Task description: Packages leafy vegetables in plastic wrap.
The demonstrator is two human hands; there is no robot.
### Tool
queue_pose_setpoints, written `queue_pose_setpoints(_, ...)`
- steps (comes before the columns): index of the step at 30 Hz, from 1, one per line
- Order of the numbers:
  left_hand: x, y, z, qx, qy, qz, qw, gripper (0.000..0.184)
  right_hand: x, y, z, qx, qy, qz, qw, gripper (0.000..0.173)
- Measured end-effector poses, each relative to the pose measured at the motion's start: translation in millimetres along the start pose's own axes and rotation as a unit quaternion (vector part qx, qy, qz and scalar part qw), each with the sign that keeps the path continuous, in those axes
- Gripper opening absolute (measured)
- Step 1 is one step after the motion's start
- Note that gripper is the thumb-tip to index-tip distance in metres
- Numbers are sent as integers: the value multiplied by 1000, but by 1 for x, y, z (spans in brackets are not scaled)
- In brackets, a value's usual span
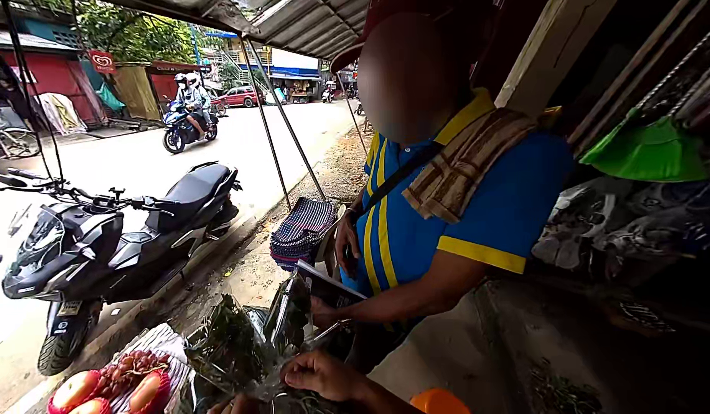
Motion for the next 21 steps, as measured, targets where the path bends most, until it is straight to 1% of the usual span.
queue_pose_setpoints(5, 2, 6, 3, -20, -8, 17, 1000, 12, -5, -5, -3, 7, 16, -20, 1000, 26)
queue_pose_setpoints(10, 3, 3, 6, -36, -43, 62, 996, 12, -19, -4, -2, -32, -36, -31, 998, 27)
queue_pose_setpoints(13, 5, -3, 4, -35, -59, 74, 995, 11, -29, -5, -11, -38, -32, -66, 997, 31)
queue_pose_setpoints(15, 7, -7, 4, -48, -52, 75, 995, 9, -39, -6, -13, -21, -25, -95, 995, 30)
queue_pose_setpoints(18, 12, -7, 3, -95, -21, 79, 992, 8, -60, -7, -11, 36, 3, -145, 989, 24)
queue_pose_setpoints(21, 20, -12, 7, -145, -20, 72, 987, 7, -73, -1, -19, 65, 33, -197, 978, 22)
Point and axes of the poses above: each hand's wrist, its own x-axis away from the middle knuckle, its own y-axis out of the palm, z = x × y, the point moved 1 cm from there along -x, towards the middle knuckle, and after that the axes turned 4 degrees about y, right-handed, at the moved point
